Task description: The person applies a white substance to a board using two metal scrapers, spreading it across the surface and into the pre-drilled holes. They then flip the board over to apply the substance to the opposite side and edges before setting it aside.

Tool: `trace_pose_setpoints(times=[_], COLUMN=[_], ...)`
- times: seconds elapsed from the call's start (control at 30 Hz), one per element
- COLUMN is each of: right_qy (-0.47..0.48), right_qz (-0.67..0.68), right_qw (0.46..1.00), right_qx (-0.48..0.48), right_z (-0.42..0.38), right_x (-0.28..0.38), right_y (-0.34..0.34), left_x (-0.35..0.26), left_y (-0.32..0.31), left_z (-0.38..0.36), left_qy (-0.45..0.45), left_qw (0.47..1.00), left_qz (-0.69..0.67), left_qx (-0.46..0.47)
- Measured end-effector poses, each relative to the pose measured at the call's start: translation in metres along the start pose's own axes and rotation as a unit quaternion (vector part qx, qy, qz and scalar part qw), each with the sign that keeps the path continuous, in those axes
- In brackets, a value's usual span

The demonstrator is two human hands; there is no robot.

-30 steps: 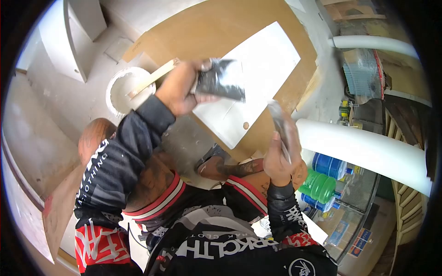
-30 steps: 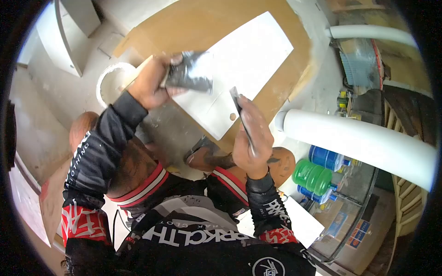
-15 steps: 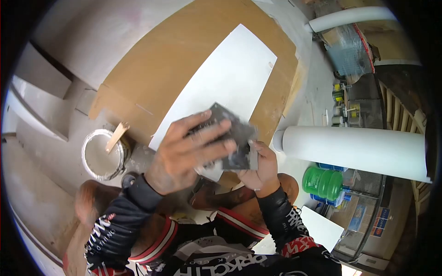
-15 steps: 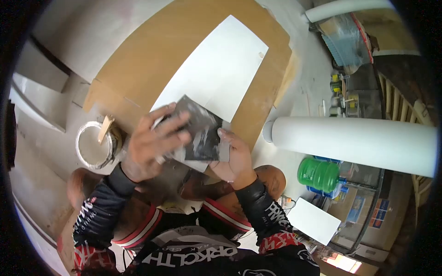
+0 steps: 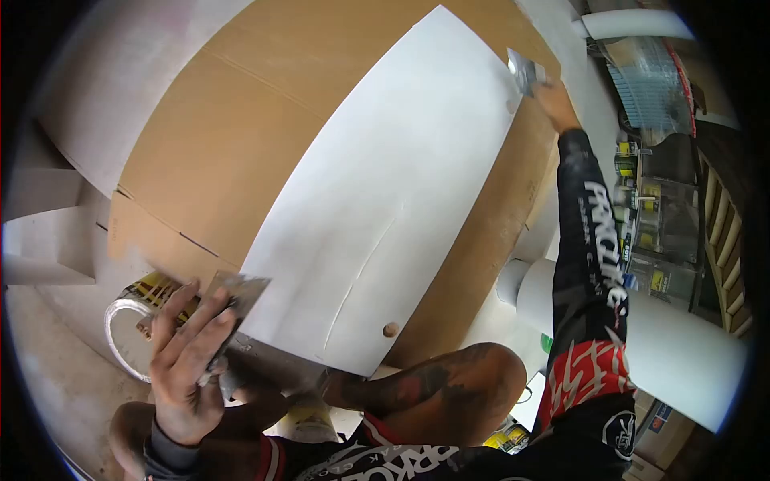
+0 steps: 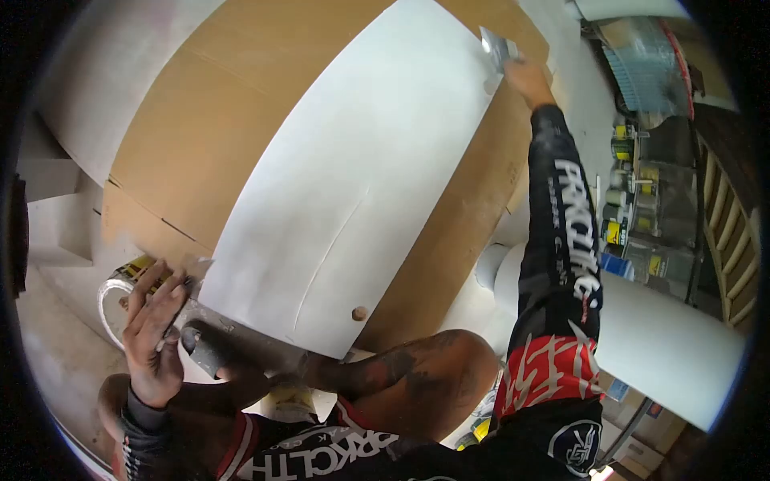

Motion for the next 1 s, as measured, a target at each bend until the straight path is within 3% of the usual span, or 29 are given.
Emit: trace_pose_setpoints(times=[0.07,0.13,0.27,0.33,0.37,0.43,0.47,0.53,0.57,0.63,0.77,0.83,1.0], right_qy=[0.001,0.067,0.052,0.282,0.280,0.142,0.144,0.033,0.034,-0.034,-0.011,0.028,0.056], right_qz=[-0.043,-0.197,-0.287,-0.232,-0.234,-0.147,-0.149,-0.208,-0.208,-0.200,-0.298,-0.146,-0.176], right_qw=[0.999,0.978,0.956,0.917,0.918,0.979,0.978,0.977,0.977,0.979,0.950,0.988,0.982], right_qx=[0.011,0.000,0.025,-0.158,-0.157,-0.008,-0.007,-0.031,-0.031,0.030,0.092,-0.030,0.032], right_z=[0.032,0.061,0.071,0.030,0.021,0.019,0.024,0.044,0.056,0.083,0.100,0.098,0.064], right_x=[-0.003,-0.001,-0.014,0.024,0.025,0.021,0.025,-0.008,-0.016,-0.044,-0.019,-0.004,0.011], right_y=[-0.022,-0.044,-0.088,-0.087,-0.080,-0.066,-0.059,-0.036,-0.034,-0.048,-0.072,-0.063,-0.070], left_x=[0.010,0.017,0.020,0.020,0.022,0.025,0.025,0.025,0.027,0.028,0.023,0.019,0.006], left_y=[-0.002,-0.009,-0.017,-0.022,-0.023,-0.022,-0.020,-0.020,-0.020,-0.019,-0.020,-0.020,-0.012], left_z=[-0.001,-0.001,0.002,0.003,0.003,0.005,0.007,0.007,0.008,0.009,0.009,0.010,0.011], left_qy=[0.012,0.028,0.048,0.043,0.043,0.040,0.037,0.035,0.042,0.050,0.029,0.020,0.001], left_qw=[1.000,1.000,0.999,0.999,0.999,0.999,0.999,0.999,0.999,0.999,0.999,0.999,1.000], left_qz=[-0.006,0.005,0.015,0.011,0.003,-0.005,-0.002,0.000,-0.001,0.003,0.003,0.005,-0.001], left_qx=[-0.018,-0.007,0.012,0.027,0.028,0.025,0.020,0.017,0.017,0.016,0.021,0.027,0.018])
Point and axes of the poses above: each hand's wrist, its own z-axis towards the middle knuckle, its own y-axis out of the back of the hand, x = y × z, the point moved 9 cm from there along z, towards the middle knuckle, and after that the axes turned 3 degrees about -z, right-handed, at the moved point
